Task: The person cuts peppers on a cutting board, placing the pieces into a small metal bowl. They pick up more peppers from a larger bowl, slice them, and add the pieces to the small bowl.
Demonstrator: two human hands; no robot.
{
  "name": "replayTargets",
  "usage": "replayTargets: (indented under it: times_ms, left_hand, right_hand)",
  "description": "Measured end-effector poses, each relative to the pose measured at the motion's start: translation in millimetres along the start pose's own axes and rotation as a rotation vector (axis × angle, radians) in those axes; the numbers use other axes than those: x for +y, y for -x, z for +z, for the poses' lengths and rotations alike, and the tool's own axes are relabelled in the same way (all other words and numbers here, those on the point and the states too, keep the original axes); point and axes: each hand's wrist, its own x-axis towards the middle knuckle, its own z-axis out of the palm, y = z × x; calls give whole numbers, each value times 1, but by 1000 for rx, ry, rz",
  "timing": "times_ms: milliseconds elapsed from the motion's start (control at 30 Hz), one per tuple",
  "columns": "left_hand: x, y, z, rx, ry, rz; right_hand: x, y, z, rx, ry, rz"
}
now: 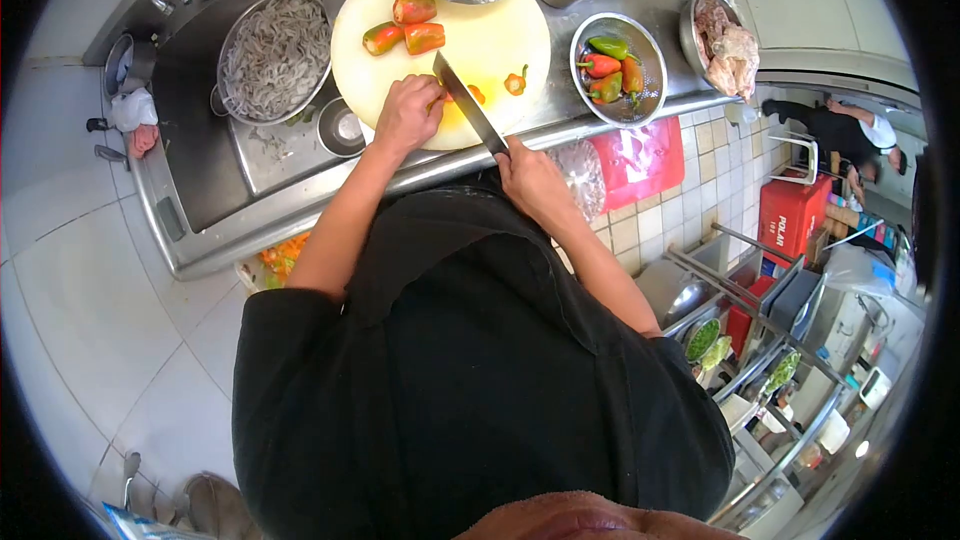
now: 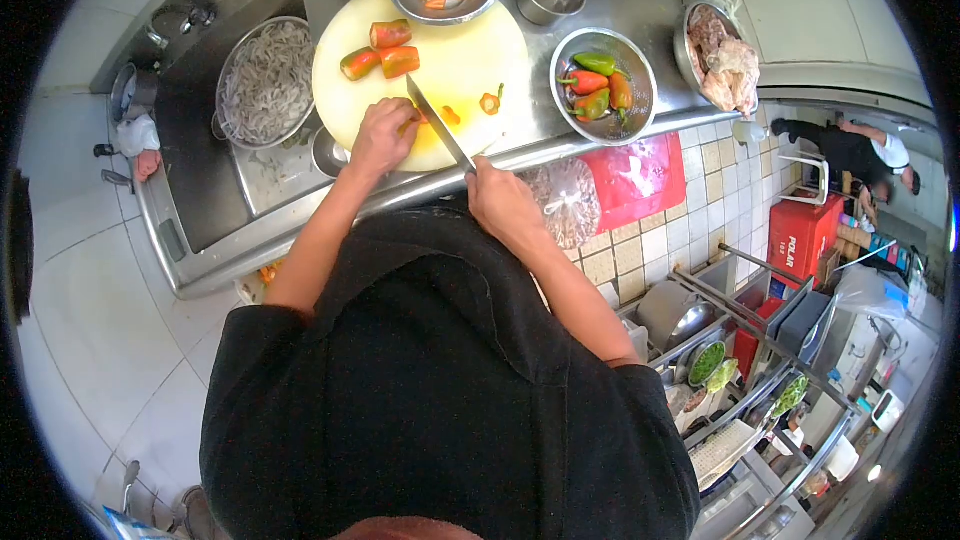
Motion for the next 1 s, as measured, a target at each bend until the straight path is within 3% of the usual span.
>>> replayTargets:
  times_ms: [167,300,467,600,700,1000]
  left_hand:
    - [-3,5,1,-22,-7,9]
    - [4,-3,-2,-65,-6,-42]
    - [15,-26,27,-69,35,-3]
    - [18,-44,38,-150,11,-75]
    - [32,-48,32,-188,99,-332]
    - [16,-40,44,-49,76,-78]
  right_hand:
    - [24,2,19,-25,-16,-27]
    - [24,10,-11,-85,-121,51]
    - [29,30,-32,90,-287,158]
    - [42,26,-30,188,-167,152]
    - [35,25,-28,156,-102,177]
    - [33,19,-19,143,46,73]
